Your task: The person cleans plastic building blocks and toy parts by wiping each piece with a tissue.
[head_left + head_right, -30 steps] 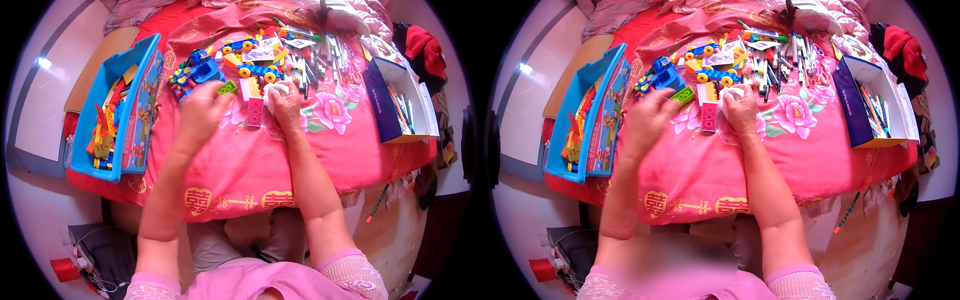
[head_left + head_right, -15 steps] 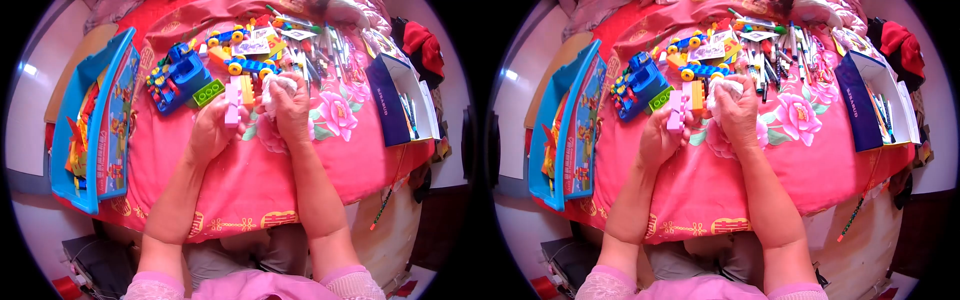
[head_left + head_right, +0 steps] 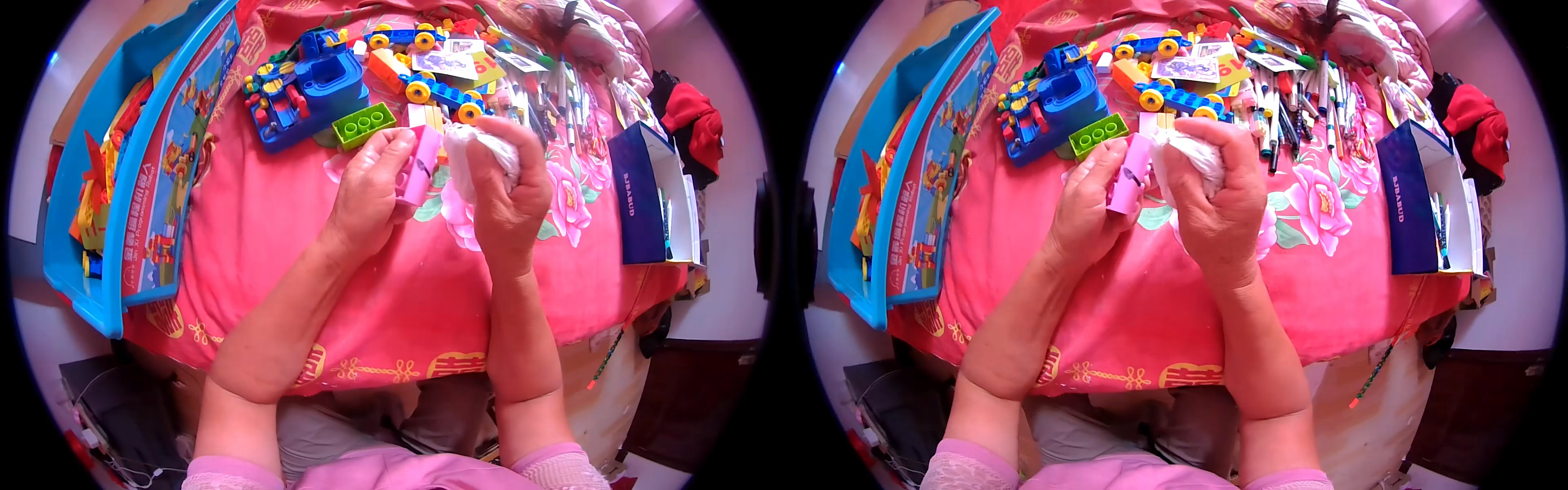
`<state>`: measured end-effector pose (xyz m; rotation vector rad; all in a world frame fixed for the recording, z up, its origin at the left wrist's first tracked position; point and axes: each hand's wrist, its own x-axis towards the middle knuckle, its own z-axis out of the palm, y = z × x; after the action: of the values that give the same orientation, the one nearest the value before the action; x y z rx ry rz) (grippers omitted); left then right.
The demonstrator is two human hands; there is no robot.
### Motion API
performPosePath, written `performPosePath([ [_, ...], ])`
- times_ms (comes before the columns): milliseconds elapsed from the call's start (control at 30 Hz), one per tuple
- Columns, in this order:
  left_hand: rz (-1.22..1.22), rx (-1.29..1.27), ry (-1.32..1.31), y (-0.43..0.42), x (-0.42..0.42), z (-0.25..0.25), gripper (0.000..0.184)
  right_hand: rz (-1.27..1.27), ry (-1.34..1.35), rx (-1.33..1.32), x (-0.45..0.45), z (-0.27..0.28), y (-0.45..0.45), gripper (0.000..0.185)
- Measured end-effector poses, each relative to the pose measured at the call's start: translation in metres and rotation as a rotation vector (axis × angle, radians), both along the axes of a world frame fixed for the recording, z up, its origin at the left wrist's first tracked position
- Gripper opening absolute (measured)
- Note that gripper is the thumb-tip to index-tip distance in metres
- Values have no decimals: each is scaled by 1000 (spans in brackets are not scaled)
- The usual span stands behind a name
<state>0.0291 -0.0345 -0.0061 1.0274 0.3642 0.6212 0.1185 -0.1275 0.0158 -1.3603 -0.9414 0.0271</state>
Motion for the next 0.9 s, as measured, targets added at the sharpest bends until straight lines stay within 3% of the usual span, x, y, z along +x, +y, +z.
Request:
performPosePath([
  [33, -31, -135, 43, 0, 1, 1, 27, -7, 18, 33, -2, -1, 2, 21],
  [167, -113, -114, 57, 0, -2, 0, 22, 51, 15, 24, -7, -6, 6, 26],
  [233, -120, -184, 13, 4, -6, -4, 23, 53, -388, -26, -5, -6, 8, 28],
  [267, -28, -214, -18, 0, -2, -4, 22, 91, -371, -43, -9, -3, 7, 30],
  [367, 84, 387, 58, 10, -2, -11, 20, 291, -394, -112, -16, 4, 1, 31],
  [400, -56, -123, -118, 9, -2, -3, 21, 357, -454, -96, -16, 6, 1, 32],
  [500, 48, -125, -81, 9, 3, -5, 22, 292, -296, 15, -14, 0, -1, 30],
  [533, -52, -259, -131, 7, 3, -2, 25, 196, -193, 124, -11, 1, 0, 26],
  [633, -182, -129, -54, 8, -4, -3, 26, 0, 344, 218, -9, 6, -3, 27],
  [733, -179, -165, -56, 6, -3, -5, 26, 53, 120, 107, -11, 2, 1, 29],
  [767, -147, -183, -47, 5, -2, -5, 25, -40, -299, 62, -2, -10, 6, 32],
  [833, -154, -217, -159, 13, 0, -16, 23, 73, -469, -2, -10, -4, 6, 34],
  [900, -119, -184, -174, 16, -1, -15, 21, 276, -416, -137, -18, 1, 2, 34],
])
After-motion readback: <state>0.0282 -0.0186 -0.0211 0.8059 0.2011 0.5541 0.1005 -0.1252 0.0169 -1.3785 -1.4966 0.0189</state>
